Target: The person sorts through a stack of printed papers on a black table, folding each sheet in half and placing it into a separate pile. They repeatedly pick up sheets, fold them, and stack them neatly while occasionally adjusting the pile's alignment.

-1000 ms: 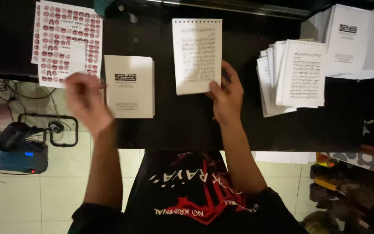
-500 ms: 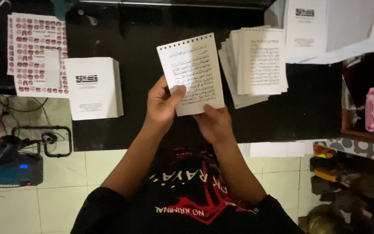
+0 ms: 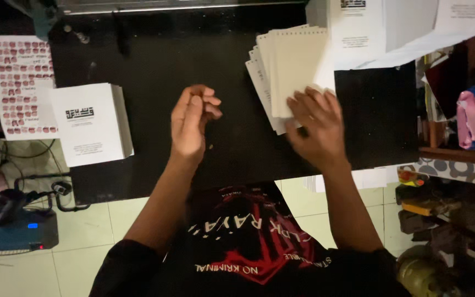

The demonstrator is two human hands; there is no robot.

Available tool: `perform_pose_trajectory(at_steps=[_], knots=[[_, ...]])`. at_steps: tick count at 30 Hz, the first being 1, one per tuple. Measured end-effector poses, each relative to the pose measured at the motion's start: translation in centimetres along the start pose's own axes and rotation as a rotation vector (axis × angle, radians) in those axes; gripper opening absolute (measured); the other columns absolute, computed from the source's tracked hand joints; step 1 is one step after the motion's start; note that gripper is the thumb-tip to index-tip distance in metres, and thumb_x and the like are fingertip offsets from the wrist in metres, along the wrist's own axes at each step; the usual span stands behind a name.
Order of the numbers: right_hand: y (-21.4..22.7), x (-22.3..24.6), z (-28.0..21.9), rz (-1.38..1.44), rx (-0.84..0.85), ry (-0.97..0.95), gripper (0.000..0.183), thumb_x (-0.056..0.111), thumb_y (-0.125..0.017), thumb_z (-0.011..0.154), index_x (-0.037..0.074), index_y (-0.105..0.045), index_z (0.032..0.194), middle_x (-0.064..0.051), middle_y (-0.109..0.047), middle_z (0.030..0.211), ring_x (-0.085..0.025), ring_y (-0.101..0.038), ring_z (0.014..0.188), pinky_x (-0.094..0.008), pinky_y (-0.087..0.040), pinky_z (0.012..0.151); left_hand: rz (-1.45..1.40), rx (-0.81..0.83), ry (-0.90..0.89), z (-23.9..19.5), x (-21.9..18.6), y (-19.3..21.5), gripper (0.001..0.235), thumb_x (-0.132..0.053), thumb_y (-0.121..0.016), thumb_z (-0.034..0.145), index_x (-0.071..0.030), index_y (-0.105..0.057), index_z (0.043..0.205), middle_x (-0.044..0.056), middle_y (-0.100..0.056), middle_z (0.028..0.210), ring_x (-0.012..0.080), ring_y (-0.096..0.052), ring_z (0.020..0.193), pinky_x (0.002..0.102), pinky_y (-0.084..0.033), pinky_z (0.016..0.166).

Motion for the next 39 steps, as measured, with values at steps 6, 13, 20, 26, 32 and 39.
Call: perform_pose_trajectory(at_steps=[6, 13, 20, 26, 32, 39], knots=[[3.2, -0.3, -1.3, 0.154, -0.177, -0.067, 0.025, 0.008, -0.068, 0.085, -0.003, -0.07, 0.107, -0.02, -0.067, 0.117, -0.038, -0.065, 0.114, -0.055, -0.034, 0.117, 0.464, 0.287, -0.203, 3.2, -8.5, -4.8, 0.02, -0.03, -0.053, 0.102, -0.011, -0.056, 0.108, -0.003, -0.055, 0.086, 0.0086, -0.049, 0.072, 0.024, -0.039, 0.063], [-1.9, -3.8, -11.8, 1.121, -0.681, -1.157, 0.032, 0.049, -0.061, 0.09, 0.018, -0.057, 0.096, 0.001, -0.053, 0.092, -0.013, -0.051, 0.086, -0.029, -0.042, 0.074, 0.755, 0.693, -0.262, 14.3, -5.7, -12.0, 0.054, -0.044, -0.065, 0.095, -0.006, -0.051, 0.131, 0.015, -0.057, 0.127, 0.0313, -0.055, 0.117, 0.04, -0.046, 0.091], [-4.3, -3.3, -10.3, 1.312, -0.497, -1.578, 0.107, 0.064, -0.054, 0.077, -0.006, -0.015, 0.148, -0.029, -0.035, 0.147, -0.039, -0.039, 0.137, -0.05, -0.038, 0.107, 0.483, 0.922, 0.733, 15.5, -0.7, -17.2, 0.076, -0.063, -0.046, 0.068, -0.019, -0.051, 0.131, 0.001, -0.063, 0.127, 0.0115, -0.057, 0.117, 0.023, -0.041, 0.106], [-3.7, -1.6, -7.1, 1.193, -0.577, -1.899, 0.091, 0.058, -0.055, 0.072, 0.004, -0.041, 0.145, -0.017, -0.052, 0.144, -0.031, -0.051, 0.132, -0.05, -0.043, 0.102, 0.703, 0.938, 0.917, 13.3, -1.3, -16.5, 0.071, -0.063, -0.049, 0.066, -0.02, -0.06, 0.122, -0.003, -0.07, 0.121, 0.0116, -0.067, 0.109, 0.026, -0.051, 0.095], [-4.6, -2.4, -8.3, 1.169, -0.731, -1.783, 0.064, 0.027, -0.073, 0.072, 0.001, -0.057, 0.128, -0.012, -0.064, 0.126, -0.025, -0.064, 0.112, -0.041, -0.055, 0.092, 0.858, 0.998, 0.886, 12.6, 1.9, -15.6, 0.059, -0.048, -0.063, 0.072, -0.008, -0.067, 0.116, 0.003, -0.073, 0.11, 0.0171, -0.07, 0.094, 0.028, -0.051, 0.077], [-3.9, -2.3, -8.6, 1.088, -0.575, -1.605, 0.066, 0.024, -0.075, 0.087, -0.009, -0.039, 0.13, -0.022, -0.058, 0.117, -0.033, -0.06, 0.112, -0.054, -0.044, 0.1, 0.702, 0.885, 0.902, 12.5, 3.5, -13.9, 0.083, -0.053, -0.076, 0.065, 0.001, -0.059, 0.126, 0.017, -0.062, 0.119, 0.0314, -0.064, 0.112, 0.046, -0.057, 0.08]])
Point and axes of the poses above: each hand's wrist, its own z-axis towards the middle knuckle, its own y-axis out of the back of the hand, x = y × z, the point moved 5 cm from there along z, towards the middle knuckle
